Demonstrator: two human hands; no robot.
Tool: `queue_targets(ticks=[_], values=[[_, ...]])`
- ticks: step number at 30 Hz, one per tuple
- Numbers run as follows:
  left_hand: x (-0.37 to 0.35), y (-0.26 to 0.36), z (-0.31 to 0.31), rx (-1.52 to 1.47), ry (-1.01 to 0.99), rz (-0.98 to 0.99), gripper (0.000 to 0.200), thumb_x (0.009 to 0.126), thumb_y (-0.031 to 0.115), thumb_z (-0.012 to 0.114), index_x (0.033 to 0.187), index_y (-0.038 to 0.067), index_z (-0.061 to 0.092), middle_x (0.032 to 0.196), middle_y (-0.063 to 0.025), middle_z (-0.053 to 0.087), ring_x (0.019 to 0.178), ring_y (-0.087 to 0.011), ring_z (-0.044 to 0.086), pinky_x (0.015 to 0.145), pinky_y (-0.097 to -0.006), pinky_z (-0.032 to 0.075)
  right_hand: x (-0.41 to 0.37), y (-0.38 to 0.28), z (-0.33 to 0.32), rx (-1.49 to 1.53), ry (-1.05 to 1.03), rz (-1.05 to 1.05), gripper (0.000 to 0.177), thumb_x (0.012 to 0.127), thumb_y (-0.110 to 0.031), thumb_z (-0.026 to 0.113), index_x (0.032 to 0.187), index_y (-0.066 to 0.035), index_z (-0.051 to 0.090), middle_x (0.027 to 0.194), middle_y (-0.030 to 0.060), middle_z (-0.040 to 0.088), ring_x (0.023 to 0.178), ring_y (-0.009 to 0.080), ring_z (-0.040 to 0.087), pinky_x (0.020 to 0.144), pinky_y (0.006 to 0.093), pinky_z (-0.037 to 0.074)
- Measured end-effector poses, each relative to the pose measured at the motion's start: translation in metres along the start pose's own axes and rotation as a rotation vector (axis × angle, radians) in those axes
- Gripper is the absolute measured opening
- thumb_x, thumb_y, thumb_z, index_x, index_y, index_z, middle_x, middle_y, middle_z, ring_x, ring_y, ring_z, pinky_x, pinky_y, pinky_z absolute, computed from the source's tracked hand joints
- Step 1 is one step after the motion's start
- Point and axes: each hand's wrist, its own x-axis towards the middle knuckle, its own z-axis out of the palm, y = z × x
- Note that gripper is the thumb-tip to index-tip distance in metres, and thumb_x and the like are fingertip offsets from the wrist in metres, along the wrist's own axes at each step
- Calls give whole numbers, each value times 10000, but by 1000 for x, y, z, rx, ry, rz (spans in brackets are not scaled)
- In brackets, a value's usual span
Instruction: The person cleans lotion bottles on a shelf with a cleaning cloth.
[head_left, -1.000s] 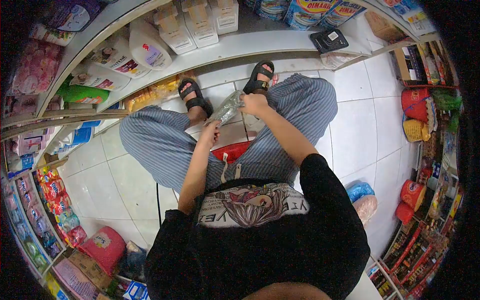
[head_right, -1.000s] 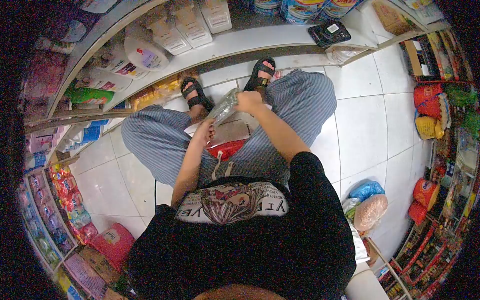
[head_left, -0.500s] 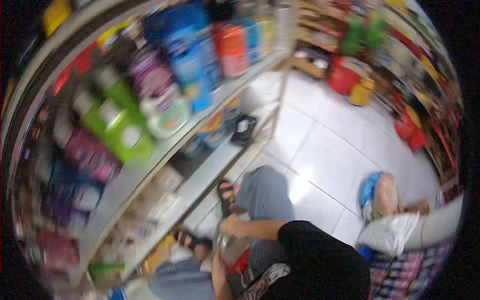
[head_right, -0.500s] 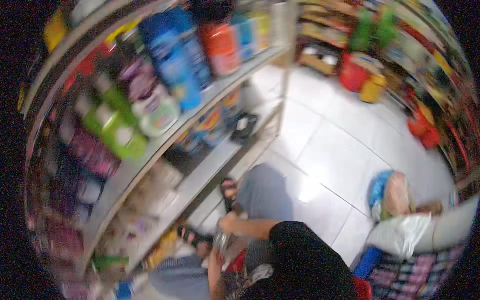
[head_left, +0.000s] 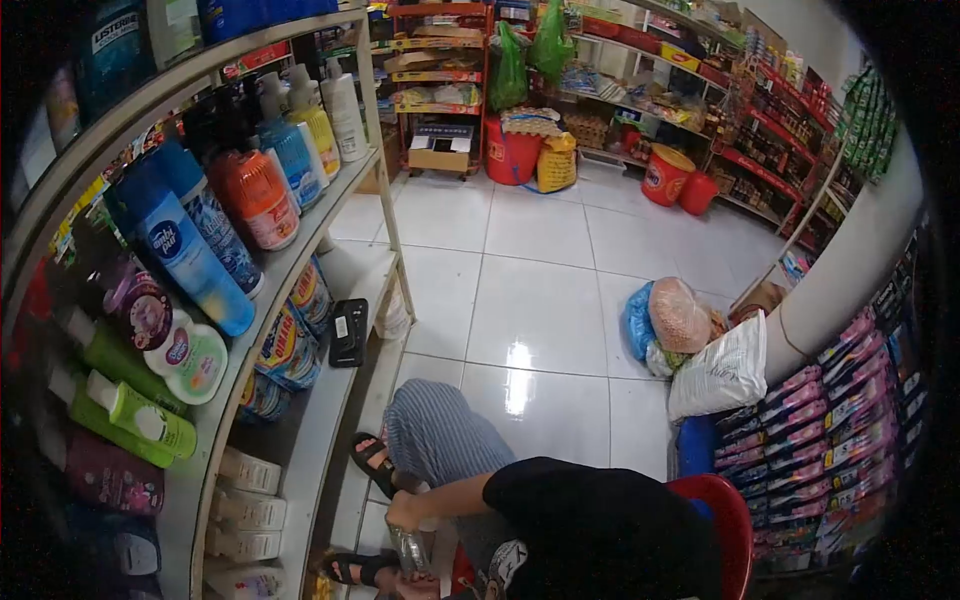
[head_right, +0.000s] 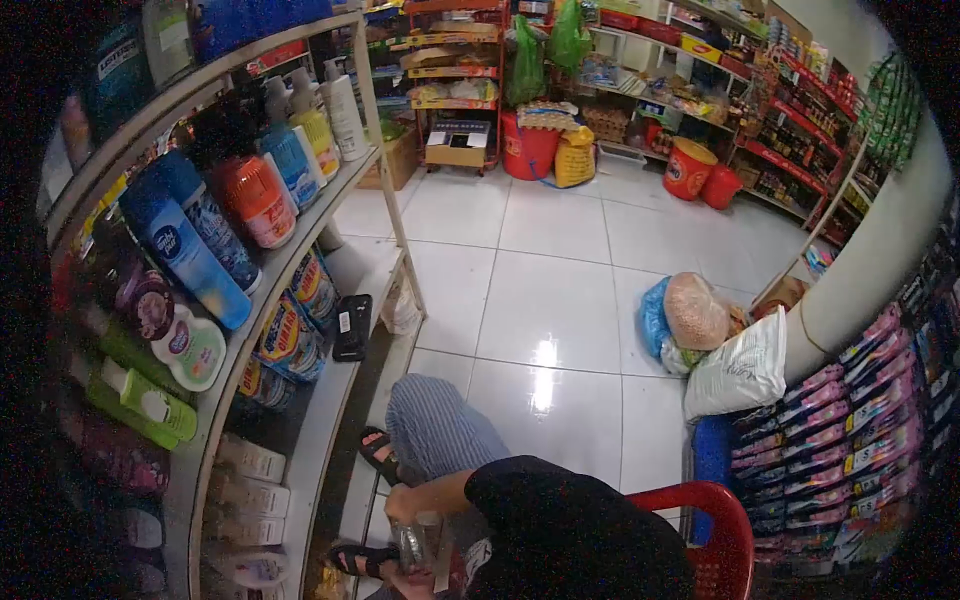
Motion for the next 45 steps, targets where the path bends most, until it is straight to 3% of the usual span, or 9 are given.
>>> queue_targets(ticks=[5, 7, 18, 20, 21, 23, 26, 29, 45], values=[[7, -6, -7, -125, -13, -11, 216, 725, 327, 413, 763, 114, 402, 581, 12, 362, 445, -111, 341, 364, -217, 264, 12, 3, 22, -35, 104, -13, 267, 544, -224, 572, 767, -77, 573, 757, 77, 561, 637, 231, 549, 483, 360, 413], [9, -7, -13, -166, -14, -16, 221, 724, 330, 412, 768, 113, 405, 587, 11, 367, 451, -112, 345, 368, -218, 267, 5, -6, 22, -178, 396, -127, 203, 552, -223, 568, 705, -91, 587, 700, 77, 567, 612, 212, 549, 482, 352, 403], [11, -7, -52, -426, 26, -13, 249, 719, 345, 410, 795, 109, 424, 618, 3, 393, 482, -118, 368, 391, -221, 283, 15, -8, 16, -236, 272, 71, 173, 628, -213, 537, 675, -53, 584, 656, 63, 561, 618, 202, 543, 498, 363, 361], [73, -44, -79, -503, -1, 187, 389, 696, 401, 414, 943, 102, 434, 801, -36, 448, 677, -157, 430, 534, -284, 356, 6, -9, -1, 4, 223, 201, 175, 634, -210, 526, 677, -52, 587, 659, 82, 562, 633, 223, 546, 517, 376, 354], [7, -15, -37, -199, 203, 144, 483, 699, 416, 409, 1062, 98, 385, 983, -60, 414, 871, -198, 396, 708, -355, 340, 16, -6, 3, 29, 215, 281, 170, 635, -199, 519, 684, -53, 590, 685, 96, 565, 646, 231, 544, 527, 380, 354], [73, -55, -74, -308, 171, 304, 421, 731, 403, 389, 1017, 95, 414, 903, -37, 435, 779, -170, 409, 649, -324, 357, 7, -4, -6, 34, 274, 283, 173, 633, -192, 518, 679, -41, 590, 683, 106, 568, 656, 233, 541, 523, 374, 357], [26, -20, -22, -302, 253, 379, 235, 733, 363, 430, 779, 140, 485, 625, 33, 418, 515, -78, 393, 402, -207, 312, 15, 6, 1, 36, 430, 268, 143, 592, -194, 514, 618, -80, 597, 634, 83, 572, 595, 230, 550, 522, 370, 407], [8, -3, -13, -333, 366, 196, 144, 689, 312, 457, 681, 169, 454, 486, 47, 341, 408, -69, 310, 353, -205, 221, 22, 20, -2, 165, 399, 150, 265, 589, -314, 502, 683, -83, 593, 650, 136, 558, 614, 269, 549, 532, 364, 425], [4, 4, -16, -354, 320, -36, 176, 675, 300, 487, 701, 160, 384, 471, 25, 342, 412, -110, 345, 394, -262, 226, 16, 21, -3, 55, 321, -152, 352, 585, -317, 563, 834, -73, 513, 643, 122, 561, 577, 271, 550, 506, 362, 432]])
